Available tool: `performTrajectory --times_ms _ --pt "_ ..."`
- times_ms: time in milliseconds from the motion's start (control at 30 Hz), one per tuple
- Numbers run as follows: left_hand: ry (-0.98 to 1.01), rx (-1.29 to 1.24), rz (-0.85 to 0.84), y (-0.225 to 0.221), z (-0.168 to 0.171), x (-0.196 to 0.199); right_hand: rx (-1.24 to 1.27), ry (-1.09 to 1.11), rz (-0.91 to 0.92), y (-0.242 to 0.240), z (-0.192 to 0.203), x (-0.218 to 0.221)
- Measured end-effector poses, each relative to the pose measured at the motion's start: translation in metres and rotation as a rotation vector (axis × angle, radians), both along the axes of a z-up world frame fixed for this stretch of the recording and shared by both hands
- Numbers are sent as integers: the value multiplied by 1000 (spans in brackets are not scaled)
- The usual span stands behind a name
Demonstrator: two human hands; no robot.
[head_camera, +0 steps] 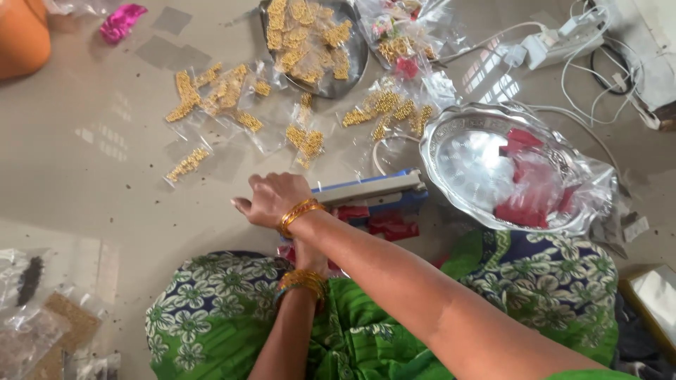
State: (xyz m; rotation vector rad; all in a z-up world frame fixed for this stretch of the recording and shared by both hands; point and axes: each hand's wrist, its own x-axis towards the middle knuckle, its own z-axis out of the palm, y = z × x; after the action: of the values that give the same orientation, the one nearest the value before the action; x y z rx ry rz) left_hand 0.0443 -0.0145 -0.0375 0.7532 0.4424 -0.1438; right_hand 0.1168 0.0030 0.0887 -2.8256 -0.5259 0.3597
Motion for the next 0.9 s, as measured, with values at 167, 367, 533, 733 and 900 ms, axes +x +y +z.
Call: performTrajectory --times_ms 167,367,533,733,900 --pt "-58 52 -31 -1 -22 -1 107 -72 -51 -6 3 -7" --pt "-103 320 -146 5 -12 5 314 -93 -33 -38 1 -20" --pt "-77 -141 -49 5 -37 13 295 -309 120 -99 -10 -65" --pt "-28 159 -203 6 -6 1 385 -604 -85 -151 -41 -110" --pt "82 295 -137 6 -7 9 49 -486 -123 -146 -63 -100"
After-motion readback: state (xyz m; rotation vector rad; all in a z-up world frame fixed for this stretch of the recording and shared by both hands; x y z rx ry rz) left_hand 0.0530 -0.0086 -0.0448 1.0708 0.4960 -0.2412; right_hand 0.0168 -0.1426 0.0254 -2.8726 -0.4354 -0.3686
